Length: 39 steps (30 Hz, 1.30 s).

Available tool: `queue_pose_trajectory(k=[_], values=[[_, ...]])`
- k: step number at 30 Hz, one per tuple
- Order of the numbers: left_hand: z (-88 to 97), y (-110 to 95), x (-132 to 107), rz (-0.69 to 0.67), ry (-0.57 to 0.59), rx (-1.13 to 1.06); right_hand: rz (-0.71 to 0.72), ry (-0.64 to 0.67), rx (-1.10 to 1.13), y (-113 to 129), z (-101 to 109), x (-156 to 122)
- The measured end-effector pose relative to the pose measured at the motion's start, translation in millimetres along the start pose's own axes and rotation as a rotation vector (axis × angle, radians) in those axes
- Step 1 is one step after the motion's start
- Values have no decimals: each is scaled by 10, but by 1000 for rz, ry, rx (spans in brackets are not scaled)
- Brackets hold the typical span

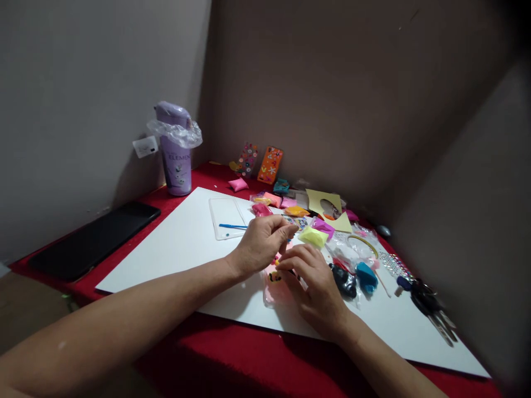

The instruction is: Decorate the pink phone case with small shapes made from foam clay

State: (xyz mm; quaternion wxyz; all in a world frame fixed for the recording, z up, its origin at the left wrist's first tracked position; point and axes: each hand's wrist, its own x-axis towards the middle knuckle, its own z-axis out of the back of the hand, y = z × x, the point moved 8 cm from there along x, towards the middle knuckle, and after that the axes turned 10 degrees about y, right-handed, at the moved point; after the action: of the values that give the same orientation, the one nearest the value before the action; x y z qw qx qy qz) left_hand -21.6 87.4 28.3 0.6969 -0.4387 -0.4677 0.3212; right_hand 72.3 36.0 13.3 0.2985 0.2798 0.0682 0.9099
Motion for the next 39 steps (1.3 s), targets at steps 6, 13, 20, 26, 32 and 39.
queue_pose_trajectory(k=[6, 13, 20, 26, 32, 39], values=[[5, -9, 1, -6, -8, -4, 9, 12, -38, -11, -12, -6], [10, -14, 1, -18, -4, -7, 19, -116, -1, 25, 128, -29], [50, 14, -3, -8, -57, -48, -1, -243, 2, 59, 275, -67], [462, 13, 62, -53, -328, -161, -11, -267, 20, 38, 286, -78], [484, 35, 108, 6, -271, -194, -4, -338, 8, 12, 333, -72], [-186, 262, 1, 253, 145, -274, -90, -458, -99, -18, 421, -110]])
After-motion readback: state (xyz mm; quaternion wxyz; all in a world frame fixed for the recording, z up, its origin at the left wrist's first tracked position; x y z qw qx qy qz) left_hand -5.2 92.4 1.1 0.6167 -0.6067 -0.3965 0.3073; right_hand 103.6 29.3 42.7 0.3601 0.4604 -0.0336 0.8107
